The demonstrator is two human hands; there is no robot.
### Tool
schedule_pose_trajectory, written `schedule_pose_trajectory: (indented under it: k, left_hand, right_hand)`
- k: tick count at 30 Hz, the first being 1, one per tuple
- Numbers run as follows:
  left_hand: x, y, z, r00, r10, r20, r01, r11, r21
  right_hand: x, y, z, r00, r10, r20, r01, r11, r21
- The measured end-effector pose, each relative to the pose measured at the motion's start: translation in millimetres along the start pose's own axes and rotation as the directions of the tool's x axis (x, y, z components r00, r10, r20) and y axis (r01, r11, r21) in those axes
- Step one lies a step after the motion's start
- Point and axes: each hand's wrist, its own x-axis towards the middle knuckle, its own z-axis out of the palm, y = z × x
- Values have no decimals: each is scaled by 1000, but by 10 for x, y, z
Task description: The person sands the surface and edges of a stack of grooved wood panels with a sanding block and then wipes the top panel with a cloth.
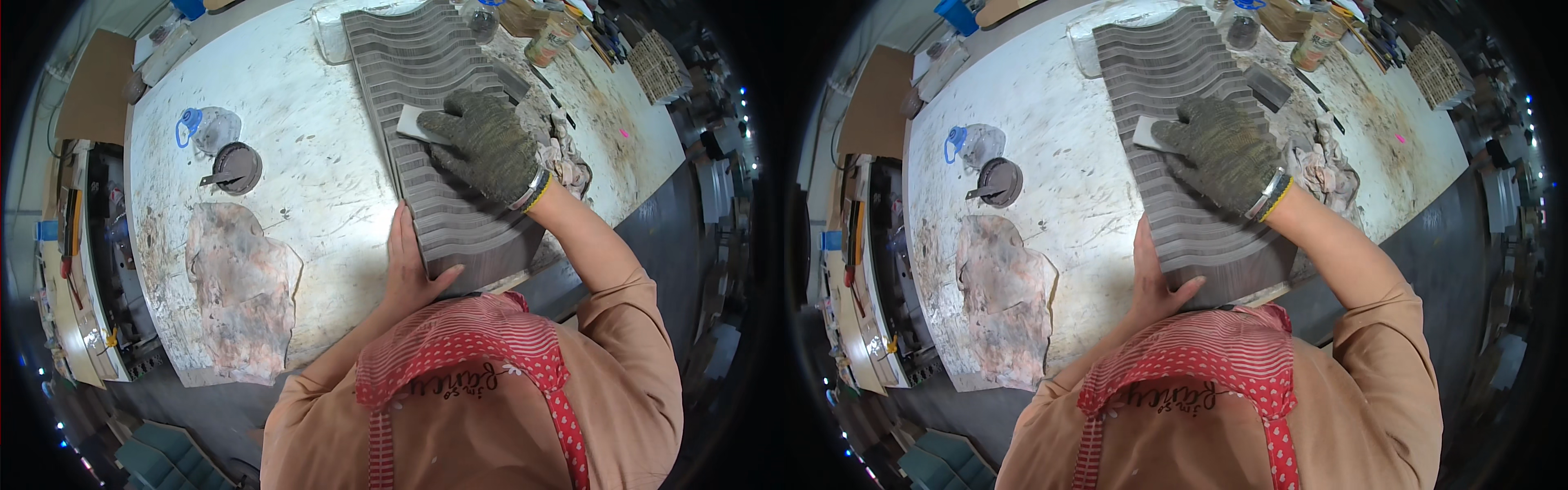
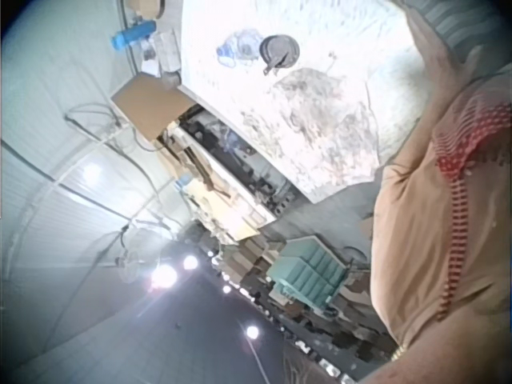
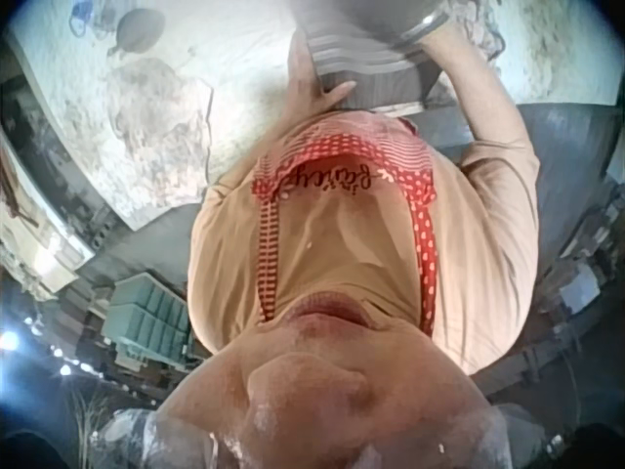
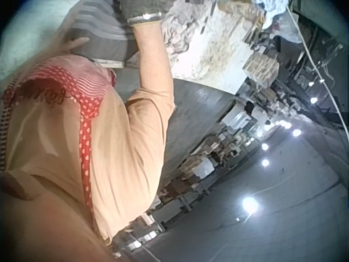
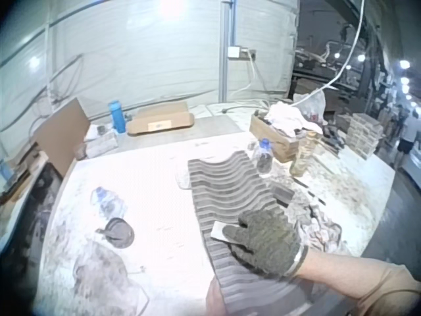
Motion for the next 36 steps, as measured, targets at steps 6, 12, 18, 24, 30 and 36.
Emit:
schedule_pose_trajectory:
  k: [6, 12, 18, 24, 30, 36]
  left_hand:
    - [10, 38, -25, 1000, -27, 6, 27, 1000, -4]
    - [-2, 84, -27, 998, -64, 12, 64, 998, -4]
    - [19, 56, -25, 1000, 22, -10, -22, 1000, 17]
    - [7, 81, -31, 1000, -26, -5, 26, 1000, -16]
    - [2, 101, -68, 994, -100, 42, 102, 994, -49]
    - [64, 14, -402, 914, -369, 166, 405, 820, -406]
  right_hand:
    - [-207, 128, -77, 991, 108, 82, -105, 994, -43]
    - [-170, 461, -338, 977, -95, 192, 149, 946, -288]
    - [-27, 706, -518, 924, -220, 314, 326, 882, -341]
    - [-42, 983, -587, 913, -222, 341, 327, 900, -289]
    - [-327, 1104, -692, 970, -170, 174, 201, 963, -180]
    - [-703, 1214, -610, 981, 148, 123, -127, 978, -163]
